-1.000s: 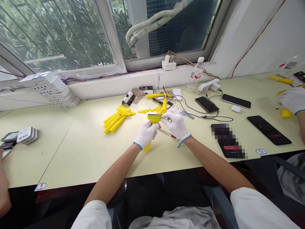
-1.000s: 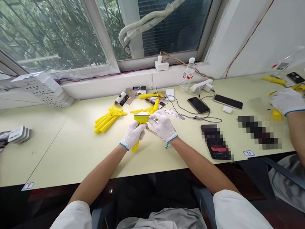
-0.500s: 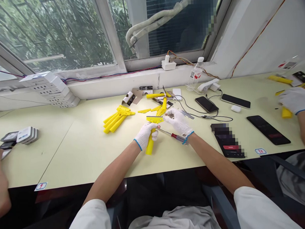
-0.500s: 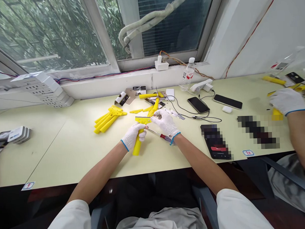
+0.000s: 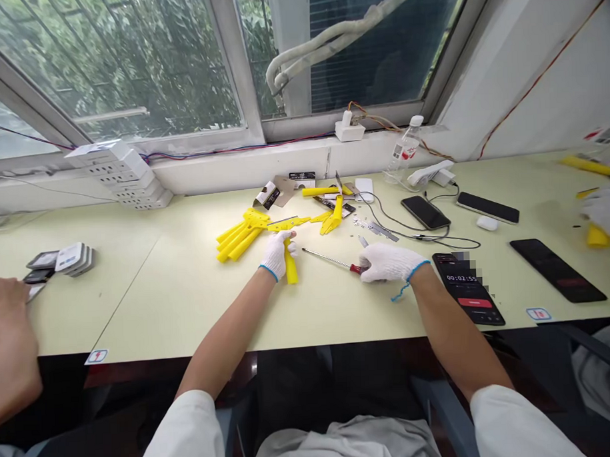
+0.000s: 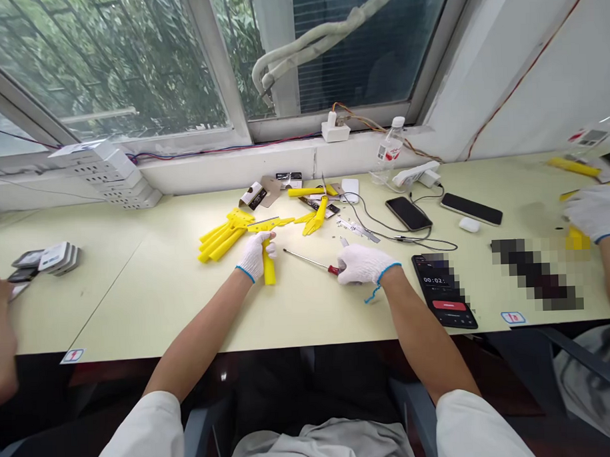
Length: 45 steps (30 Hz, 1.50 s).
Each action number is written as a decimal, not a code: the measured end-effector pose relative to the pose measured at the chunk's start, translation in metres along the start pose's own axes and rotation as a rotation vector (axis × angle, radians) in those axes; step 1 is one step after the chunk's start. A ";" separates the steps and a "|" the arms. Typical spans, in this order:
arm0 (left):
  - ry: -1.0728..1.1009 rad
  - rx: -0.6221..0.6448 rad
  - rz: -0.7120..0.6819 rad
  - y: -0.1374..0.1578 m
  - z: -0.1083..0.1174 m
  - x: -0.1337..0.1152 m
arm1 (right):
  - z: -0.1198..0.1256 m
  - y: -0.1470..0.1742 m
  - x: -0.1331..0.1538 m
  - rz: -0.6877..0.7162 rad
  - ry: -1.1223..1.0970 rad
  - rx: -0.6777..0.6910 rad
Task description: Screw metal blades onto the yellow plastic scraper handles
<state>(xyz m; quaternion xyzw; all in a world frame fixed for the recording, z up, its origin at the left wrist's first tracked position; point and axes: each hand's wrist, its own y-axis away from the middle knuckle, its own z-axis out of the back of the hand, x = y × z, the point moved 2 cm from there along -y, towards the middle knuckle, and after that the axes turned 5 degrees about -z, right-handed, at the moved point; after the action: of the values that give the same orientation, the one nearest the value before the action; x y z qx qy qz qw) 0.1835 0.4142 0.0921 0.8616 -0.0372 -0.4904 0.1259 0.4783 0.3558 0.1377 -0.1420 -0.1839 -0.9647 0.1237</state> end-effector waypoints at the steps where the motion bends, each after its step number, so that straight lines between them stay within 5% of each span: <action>1: -0.002 0.004 -0.007 -0.001 0.000 0.001 | 0.002 -0.001 -0.001 0.006 0.026 0.020; 6: -0.028 0.015 0.021 -0.001 0.000 0.006 | 0.023 0.001 -0.013 -0.008 -0.303 -0.149; 13: -0.094 0.080 0.041 0.004 -0.002 0.009 | 0.026 0.002 -0.026 0.080 -0.854 -0.985; 17: -0.189 0.215 0.109 0.014 -0.009 0.014 | 0.019 -0.001 -0.027 0.133 -0.944 -1.199; 26: -0.384 0.263 0.116 0.023 -0.017 0.020 | 0.017 -0.004 -0.017 0.335 -1.182 -1.191; 45: -0.381 0.238 0.147 0.034 -0.025 0.015 | 0.010 -0.008 -0.007 0.299 -1.122 -1.063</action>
<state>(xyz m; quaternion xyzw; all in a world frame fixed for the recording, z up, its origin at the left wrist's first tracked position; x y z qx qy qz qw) 0.2145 0.3832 0.0997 0.7571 -0.1805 -0.6259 0.0498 0.4844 0.3678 0.1418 -0.6712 0.2883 -0.6806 0.0563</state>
